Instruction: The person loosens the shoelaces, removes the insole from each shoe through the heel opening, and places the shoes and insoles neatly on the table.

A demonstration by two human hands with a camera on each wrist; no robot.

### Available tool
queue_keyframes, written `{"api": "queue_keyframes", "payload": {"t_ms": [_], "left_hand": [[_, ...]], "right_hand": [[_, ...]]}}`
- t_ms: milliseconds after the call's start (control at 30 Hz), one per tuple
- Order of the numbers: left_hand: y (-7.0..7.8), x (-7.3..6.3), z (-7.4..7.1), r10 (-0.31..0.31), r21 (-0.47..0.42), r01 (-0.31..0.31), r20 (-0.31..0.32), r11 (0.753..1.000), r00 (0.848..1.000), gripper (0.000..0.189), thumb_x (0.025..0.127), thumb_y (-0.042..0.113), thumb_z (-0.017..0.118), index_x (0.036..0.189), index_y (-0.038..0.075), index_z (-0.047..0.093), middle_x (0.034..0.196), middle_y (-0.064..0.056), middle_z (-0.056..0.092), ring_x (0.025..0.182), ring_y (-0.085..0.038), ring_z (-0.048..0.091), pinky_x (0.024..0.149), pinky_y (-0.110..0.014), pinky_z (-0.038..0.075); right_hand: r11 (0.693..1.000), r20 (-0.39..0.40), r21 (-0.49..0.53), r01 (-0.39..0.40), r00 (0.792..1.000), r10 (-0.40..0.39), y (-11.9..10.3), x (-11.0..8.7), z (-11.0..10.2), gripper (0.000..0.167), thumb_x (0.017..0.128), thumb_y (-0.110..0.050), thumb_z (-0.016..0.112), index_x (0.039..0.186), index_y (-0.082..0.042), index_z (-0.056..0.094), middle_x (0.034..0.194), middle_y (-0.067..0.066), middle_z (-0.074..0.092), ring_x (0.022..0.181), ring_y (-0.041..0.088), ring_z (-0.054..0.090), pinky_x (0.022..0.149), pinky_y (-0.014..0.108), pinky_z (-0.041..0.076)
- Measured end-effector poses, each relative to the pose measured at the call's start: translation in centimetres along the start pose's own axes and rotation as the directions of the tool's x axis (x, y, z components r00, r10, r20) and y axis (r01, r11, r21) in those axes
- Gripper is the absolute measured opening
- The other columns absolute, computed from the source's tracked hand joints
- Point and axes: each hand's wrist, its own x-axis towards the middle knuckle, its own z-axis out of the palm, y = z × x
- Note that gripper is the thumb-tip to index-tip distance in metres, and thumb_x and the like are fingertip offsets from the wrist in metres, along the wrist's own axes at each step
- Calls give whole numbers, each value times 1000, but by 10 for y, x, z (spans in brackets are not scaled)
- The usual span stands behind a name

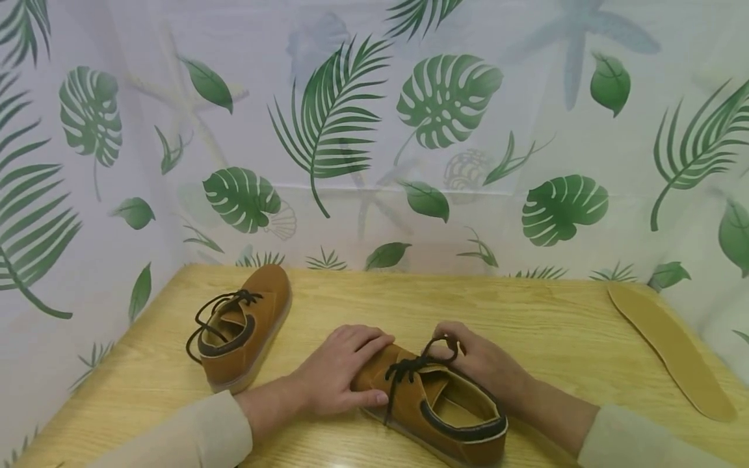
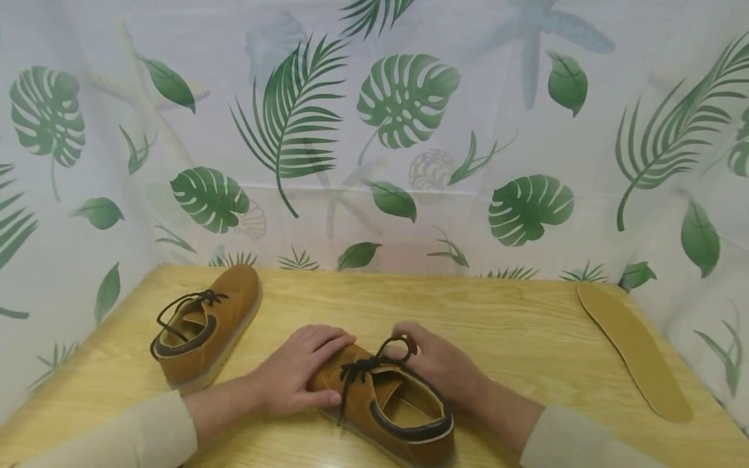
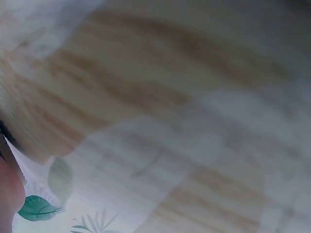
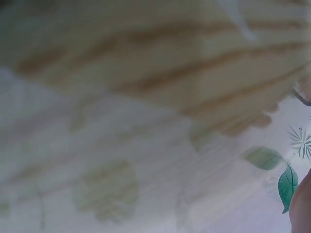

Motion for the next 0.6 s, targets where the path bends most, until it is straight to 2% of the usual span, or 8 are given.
{"api": "queue_keyframes", "payload": {"t_ms": [100, 167, 233, 333, 467, 500, 567, 600], "left_hand": [[0, 0, 1, 16, 8, -15, -15, 1000, 1000, 81, 94, 74, 36, 152, 18, 40, 145, 0, 48, 136, -18, 43, 115, -46, 33], [0, 1, 1, 19, 14, -19, -18, 1000, 1000, 81, 94, 75, 36, 152, 18, 40, 145, 1, 48, 136, -18, 43, 115, -45, 33], [-1, 1, 1, 18, 14, -18, -17, 1000, 1000, 81, 95, 75, 35, 152, 18, 40, 145, 1, 48, 136, -17, 42, 115, -45, 33], [0, 1, 1, 17, 10, -17, -16, 1000, 1000, 81, 95, 74, 35, 153, 18, 40, 145, 1, 48, 136, -17, 43, 115, -45, 33], [0, 0, 1, 15, 5, -15, -19, 1000, 1000, 80, 95, 74, 37, 152, 18, 41, 145, 0, 49, 136, -18, 43, 115, -46, 33], [0, 0, 1, 14, 8, -14, -17, 1000, 1000, 80, 95, 74, 36, 152, 18, 41, 145, 0, 49, 137, -18, 43, 115, -46, 33], [0, 0, 1, 13, 8, -13, -16, 1000, 1000, 80, 95, 74, 36, 152, 18, 41, 145, 0, 49, 137, -18, 42, 115, -46, 33], [0, 0, 1, 14, 8, -14, -18, 1000, 1000, 80, 95, 74, 37, 152, 18, 41, 145, 0, 49, 137, -18, 42, 115, -46, 33]], "right_hand": [[990, -52, -85, 113, 992, -118, 2, -1, 1, 25, 110, -29, 39, 120, -12, 55, 119, -1, 51, 86, 5, 48, 68, 15, 42], [987, -67, -112, 114, 990, -122, 2, -2, 1, 28, 110, -30, 35, 116, -9, 53, 114, -1, 51, 85, 5, 49, 69, 16, 43], [992, -79, -108, 70, 994, -78, 1, -1, 2, 22, 109, -27, 40, 113, -9, 52, 107, -4, 53, 84, 5, 50, 69, 18, 45], [996, -78, -40, -75, 994, 72, -2, -1, 2, 8, 104, -21, 53, 108, -14, 50, 97, -9, 53, 79, 2, 50, 68, 19, 45], [962, -52, 80, -262, 963, 266, -5, 0, 1, 12, 100, -18, 60, 103, -21, 49, 89, -13, 53, 75, -1, 49, 65, 19, 44], [955, -49, 95, -280, 957, 285, -6, 0, 1, 10, 100, -20, 60, 102, -22, 50, 88, -14, 53, 74, -1, 49, 64, 20, 44], [962, -65, 99, -256, 962, 263, -5, 0, 1, 8, 103, -26, 55, 100, -21, 50, 86, -14, 52, 72, -2, 48, 63, 19, 43], [977, -85, 65, -203, 974, 208, -4, 0, 1, 12, 104, -29, 53, 99, -18, 51, 86, -13, 53, 72, -1, 48, 63, 19, 43]]}}
